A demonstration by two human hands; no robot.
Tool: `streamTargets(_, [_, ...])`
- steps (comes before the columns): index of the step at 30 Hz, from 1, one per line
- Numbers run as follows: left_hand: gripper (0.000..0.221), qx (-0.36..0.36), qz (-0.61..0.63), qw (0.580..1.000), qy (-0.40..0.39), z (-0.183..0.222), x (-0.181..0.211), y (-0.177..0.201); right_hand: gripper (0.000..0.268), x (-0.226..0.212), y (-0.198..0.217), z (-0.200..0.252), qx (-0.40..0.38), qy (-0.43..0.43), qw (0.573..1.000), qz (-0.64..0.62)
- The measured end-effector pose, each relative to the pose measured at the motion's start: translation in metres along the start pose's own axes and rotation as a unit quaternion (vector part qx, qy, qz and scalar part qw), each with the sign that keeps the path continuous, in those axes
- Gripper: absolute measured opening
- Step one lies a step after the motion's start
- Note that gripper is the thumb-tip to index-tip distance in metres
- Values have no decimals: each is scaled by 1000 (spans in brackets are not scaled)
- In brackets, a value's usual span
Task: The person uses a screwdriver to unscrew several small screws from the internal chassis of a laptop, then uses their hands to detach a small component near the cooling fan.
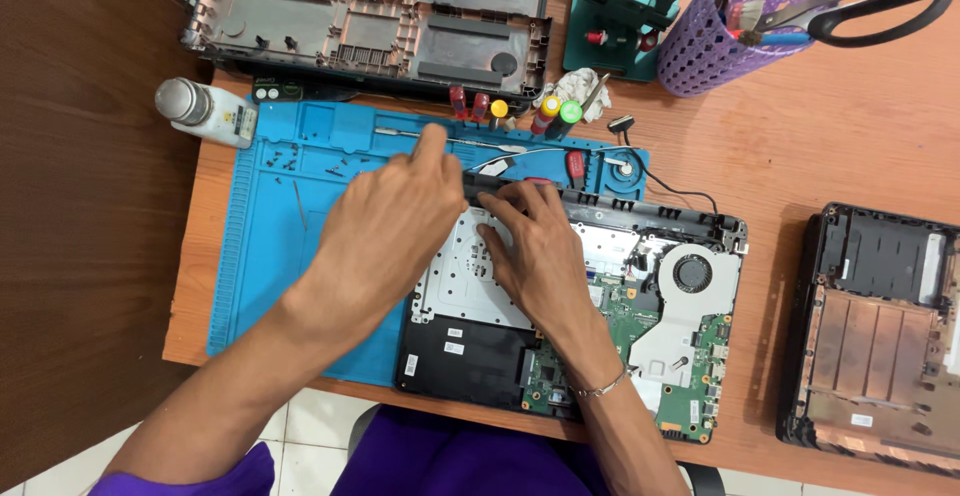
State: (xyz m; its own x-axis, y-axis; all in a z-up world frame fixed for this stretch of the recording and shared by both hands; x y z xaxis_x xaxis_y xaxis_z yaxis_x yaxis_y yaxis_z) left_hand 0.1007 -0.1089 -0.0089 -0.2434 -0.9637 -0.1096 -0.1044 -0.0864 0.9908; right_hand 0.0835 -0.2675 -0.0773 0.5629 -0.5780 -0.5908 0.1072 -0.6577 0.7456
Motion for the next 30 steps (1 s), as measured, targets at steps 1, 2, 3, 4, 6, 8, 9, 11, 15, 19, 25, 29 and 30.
streamTargets(1, [6,1,13,1000,-8,1,-1,0,30,0,0,0,1,1,1000,3])
streamTargets(2, [7,2,26,1000,-17,1,-4,1,30,0,0,0,1,2,1000,5])
streamTargets(3, [8,4,39,999,-25,1,-6,2,30,-1,0,0,2,4,1000,8])
streamTargets(4, [9,9,47,999,-26,2,-8,3,30,-1,0,0,2,4,1000,8])
streamTargets(6, [11,20,63,997,-28,4,-10,6,30,-1,0,0,2,5,1000,9])
streamTargets(8, [11,16,65,997,-23,5,-11,7,30,-2,1,0,1,3,1000,13])
streamTargets(9, [11,16,65,998,-21,5,-12,8,30,-2,1,-1,1,3,1000,15])
streamTargets(11, [11,12,68,998,-13,7,-15,11,31,-3,0,-2,1,-1,1000,15])
streamTargets(15, [10,13,66,998,-7,9,-20,13,31,-4,0,-4,2,-3,1000,16])
streamTargets(19, [10,21,68,997,-3,9,-21,13,31,-6,0,-6,12,4,1000,14])
streamTargets(25, [8,9,72,997,-2,7,-21,9,32,-8,-1,-7,8,2,1000,17])
streamTargets(29, [8,8,81,997,-1,7,-22,7,31,-8,-1,-8,10,-1,1000,17])
streamTargets(30, [8,9,83,996,-1,7,-22,7,31,-8,-1,-8,11,-1,1000,16])
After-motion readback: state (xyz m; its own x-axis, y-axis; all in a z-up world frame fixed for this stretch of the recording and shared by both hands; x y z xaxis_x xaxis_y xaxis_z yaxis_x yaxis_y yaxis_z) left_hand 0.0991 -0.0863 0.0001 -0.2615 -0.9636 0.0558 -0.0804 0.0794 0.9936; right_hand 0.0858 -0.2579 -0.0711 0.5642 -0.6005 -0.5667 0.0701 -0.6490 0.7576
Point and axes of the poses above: each hand's wrist, its own z-axis away from the middle knuckle, its own y-axis out of the back of the hand, x = y × z, the point moved 2 cm from there along -z, towards the middle knuckle, and after that the axes turned 12 degrees about y, right-handed, at the moved point
